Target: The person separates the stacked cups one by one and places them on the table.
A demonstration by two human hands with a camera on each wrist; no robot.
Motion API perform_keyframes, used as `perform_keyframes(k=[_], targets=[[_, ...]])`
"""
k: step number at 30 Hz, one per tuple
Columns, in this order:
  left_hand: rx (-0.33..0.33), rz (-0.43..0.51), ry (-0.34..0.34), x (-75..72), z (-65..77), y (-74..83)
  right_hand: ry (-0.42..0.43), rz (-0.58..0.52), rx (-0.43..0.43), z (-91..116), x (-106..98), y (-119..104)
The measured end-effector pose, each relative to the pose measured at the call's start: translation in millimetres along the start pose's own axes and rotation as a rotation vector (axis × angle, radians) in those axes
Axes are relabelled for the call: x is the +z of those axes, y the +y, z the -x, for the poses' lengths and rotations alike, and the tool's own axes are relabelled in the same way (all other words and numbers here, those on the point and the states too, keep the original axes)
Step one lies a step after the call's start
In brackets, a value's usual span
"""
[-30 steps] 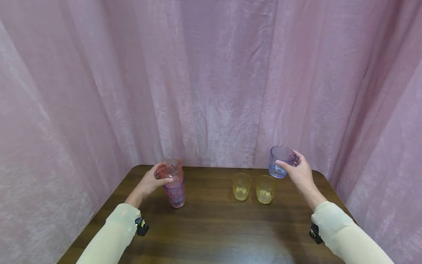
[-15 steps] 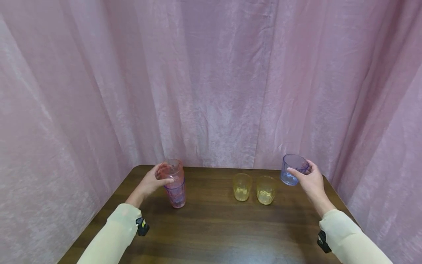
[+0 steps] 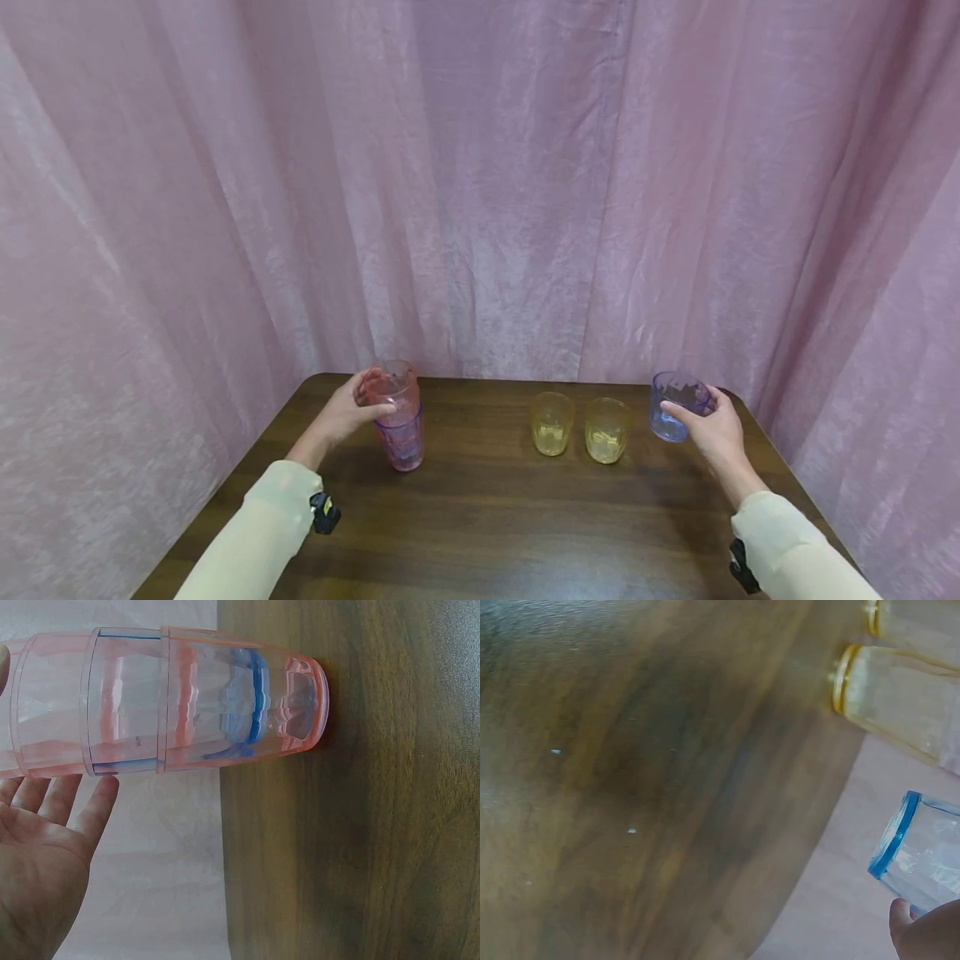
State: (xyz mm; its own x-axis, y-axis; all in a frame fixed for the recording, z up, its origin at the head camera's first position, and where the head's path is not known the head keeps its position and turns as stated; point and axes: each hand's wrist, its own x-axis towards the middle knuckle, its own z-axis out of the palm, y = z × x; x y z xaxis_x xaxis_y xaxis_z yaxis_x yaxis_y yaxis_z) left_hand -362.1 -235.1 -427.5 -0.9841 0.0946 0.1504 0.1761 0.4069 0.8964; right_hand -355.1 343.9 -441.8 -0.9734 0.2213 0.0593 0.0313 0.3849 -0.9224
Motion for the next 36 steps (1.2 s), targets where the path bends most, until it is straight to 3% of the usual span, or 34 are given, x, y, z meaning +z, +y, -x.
perform_keyframes(k=[23, 31, 36], targets=[[0.004, -0.002, -0.013, -0.8, 1.1, 1.8, -0.031, 0.052, 0.003, 6.7, 16.5, 35.6], [-0.005, -0.012, -0.048, -3.0, 15.3, 34.6, -0.062, 0.079, 0.012, 8.4, 17.3, 42.1], [0.003, -0.005, -0.025, -1.5, 8.0, 16.7, -0.05, 0.084, 0.019, 8.3, 19.1, 45.5]])
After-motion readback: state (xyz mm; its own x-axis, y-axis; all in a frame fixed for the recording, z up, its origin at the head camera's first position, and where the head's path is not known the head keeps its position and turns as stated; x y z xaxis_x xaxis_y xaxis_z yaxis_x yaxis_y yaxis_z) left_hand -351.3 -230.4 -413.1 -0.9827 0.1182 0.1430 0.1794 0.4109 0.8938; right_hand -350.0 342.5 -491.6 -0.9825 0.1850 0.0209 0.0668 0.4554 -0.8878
